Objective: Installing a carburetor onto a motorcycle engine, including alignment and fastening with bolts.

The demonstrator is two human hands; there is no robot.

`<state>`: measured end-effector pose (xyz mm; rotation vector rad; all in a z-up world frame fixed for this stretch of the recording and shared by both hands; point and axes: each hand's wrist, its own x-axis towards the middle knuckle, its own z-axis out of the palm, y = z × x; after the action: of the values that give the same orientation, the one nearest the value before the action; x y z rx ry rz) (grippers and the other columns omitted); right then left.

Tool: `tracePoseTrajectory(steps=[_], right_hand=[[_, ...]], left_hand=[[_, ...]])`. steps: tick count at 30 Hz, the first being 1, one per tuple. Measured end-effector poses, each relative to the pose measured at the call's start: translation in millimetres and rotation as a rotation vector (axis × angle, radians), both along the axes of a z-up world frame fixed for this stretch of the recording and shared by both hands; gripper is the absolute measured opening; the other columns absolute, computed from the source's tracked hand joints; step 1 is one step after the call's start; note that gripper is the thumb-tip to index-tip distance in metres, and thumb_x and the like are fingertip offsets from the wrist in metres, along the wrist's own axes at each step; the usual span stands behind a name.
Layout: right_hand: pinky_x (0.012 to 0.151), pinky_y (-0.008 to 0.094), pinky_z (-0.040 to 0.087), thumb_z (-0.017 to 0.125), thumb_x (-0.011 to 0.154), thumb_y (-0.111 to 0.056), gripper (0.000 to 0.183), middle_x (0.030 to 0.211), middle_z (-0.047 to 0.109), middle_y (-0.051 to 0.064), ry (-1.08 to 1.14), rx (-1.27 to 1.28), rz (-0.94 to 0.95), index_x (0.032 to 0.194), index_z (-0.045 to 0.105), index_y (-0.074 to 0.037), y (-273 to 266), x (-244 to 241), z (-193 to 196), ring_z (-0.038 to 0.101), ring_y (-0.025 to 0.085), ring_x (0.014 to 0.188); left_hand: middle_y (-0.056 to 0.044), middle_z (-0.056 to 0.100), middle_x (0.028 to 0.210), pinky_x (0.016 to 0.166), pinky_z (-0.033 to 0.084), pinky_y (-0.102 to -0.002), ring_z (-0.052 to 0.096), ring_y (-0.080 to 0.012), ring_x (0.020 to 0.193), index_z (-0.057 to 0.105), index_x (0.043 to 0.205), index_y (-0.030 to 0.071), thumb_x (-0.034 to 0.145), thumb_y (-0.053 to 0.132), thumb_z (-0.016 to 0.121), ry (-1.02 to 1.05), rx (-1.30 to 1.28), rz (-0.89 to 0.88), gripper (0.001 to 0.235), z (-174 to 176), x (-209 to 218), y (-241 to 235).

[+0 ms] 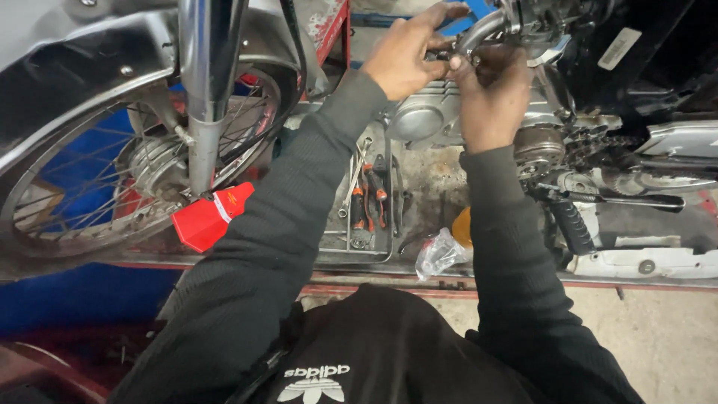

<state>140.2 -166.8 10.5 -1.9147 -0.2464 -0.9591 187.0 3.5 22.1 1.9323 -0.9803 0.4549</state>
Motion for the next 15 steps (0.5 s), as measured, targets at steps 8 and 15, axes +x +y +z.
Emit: tracePoseTrajectory(steps=[8,15], right_hand=[[0.068,0.036,0.055,0.091,0.078,-0.017,0.030,0.076,0.074,0.004,-0.012,0.036,-0.030,0.078,0.061,-0.011,2,3,0,0.070,0.017,0.071],[0.076,0.033,0.062,0.068,0.086,-0.001,0.008,0.089,0.076,0.010,0.038,0.179,0.187,0.093,0.073,-0.003,5,-1,3,0.075,0.021,0.085]], left_hand=[[-0.005,0.068,0.122,0.087,0.057,-0.038,0.074,-0.0239,0.108,0.056,0.123,0.012,0.087,0.007,0.081,-0.081,0.054,0.092,0.044,-3,2,-1],[-0.009,0.068,0.122,0.089,0.055,-0.048,0.070,-0.0335,0.111,0.053,0.124,0.012,0.090,0.007,0.079,-0.082,0.068,0.060,0.043,1,-1,1]])
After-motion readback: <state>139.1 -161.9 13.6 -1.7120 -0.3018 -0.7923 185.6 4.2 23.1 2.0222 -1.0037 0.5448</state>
